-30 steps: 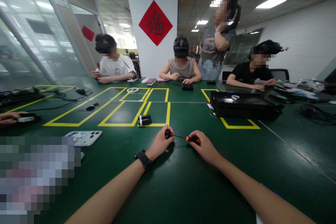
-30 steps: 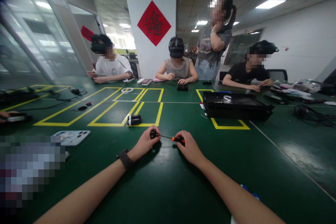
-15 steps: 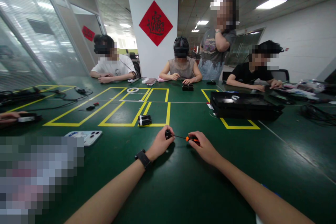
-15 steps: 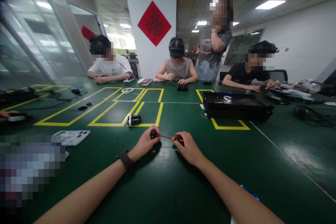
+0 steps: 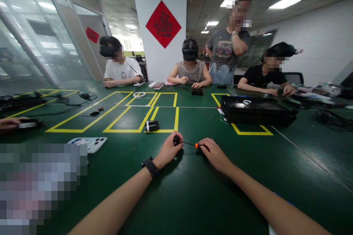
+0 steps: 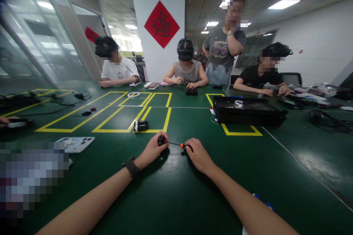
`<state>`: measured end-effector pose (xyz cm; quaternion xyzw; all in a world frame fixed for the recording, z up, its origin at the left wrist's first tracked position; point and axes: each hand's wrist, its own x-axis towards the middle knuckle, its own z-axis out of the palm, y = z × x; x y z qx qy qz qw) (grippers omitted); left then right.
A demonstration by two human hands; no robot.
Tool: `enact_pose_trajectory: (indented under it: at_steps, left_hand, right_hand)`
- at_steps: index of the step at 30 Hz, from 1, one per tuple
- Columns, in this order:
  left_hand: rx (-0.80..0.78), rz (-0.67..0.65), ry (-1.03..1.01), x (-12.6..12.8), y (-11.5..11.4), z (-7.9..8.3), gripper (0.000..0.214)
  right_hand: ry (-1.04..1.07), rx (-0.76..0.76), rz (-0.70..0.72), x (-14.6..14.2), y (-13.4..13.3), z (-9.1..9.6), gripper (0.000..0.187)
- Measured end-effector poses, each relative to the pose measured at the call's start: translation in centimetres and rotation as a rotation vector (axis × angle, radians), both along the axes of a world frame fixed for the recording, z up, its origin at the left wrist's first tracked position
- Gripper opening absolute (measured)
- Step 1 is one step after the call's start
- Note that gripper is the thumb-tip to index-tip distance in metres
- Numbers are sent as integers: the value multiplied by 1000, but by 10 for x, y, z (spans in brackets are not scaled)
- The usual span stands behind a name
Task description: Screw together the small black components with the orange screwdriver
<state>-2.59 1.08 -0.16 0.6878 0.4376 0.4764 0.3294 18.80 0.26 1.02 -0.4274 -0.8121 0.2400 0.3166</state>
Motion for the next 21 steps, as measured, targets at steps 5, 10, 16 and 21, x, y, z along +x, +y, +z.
enact_pose_trajectory:
  at_steps: [5,10,16,21]
  left_hand:
    - [-3,6,-1,0,-1,1,16]
    - [-7,-12,-13,0,1,-2,16]
    - [-2,-2,-13,-1,3,-6,16]
    - [0,5,-7,-1,2,-4,16]
  right_hand:
    - [29,-22,-68,0,-1,-1,21]
    - [5,-9,-6,0,1,-1,25]
    - [17,-9,-44,-1,-1,-1,17]
    - [-4,-19,-40,-1,0,-1,20]
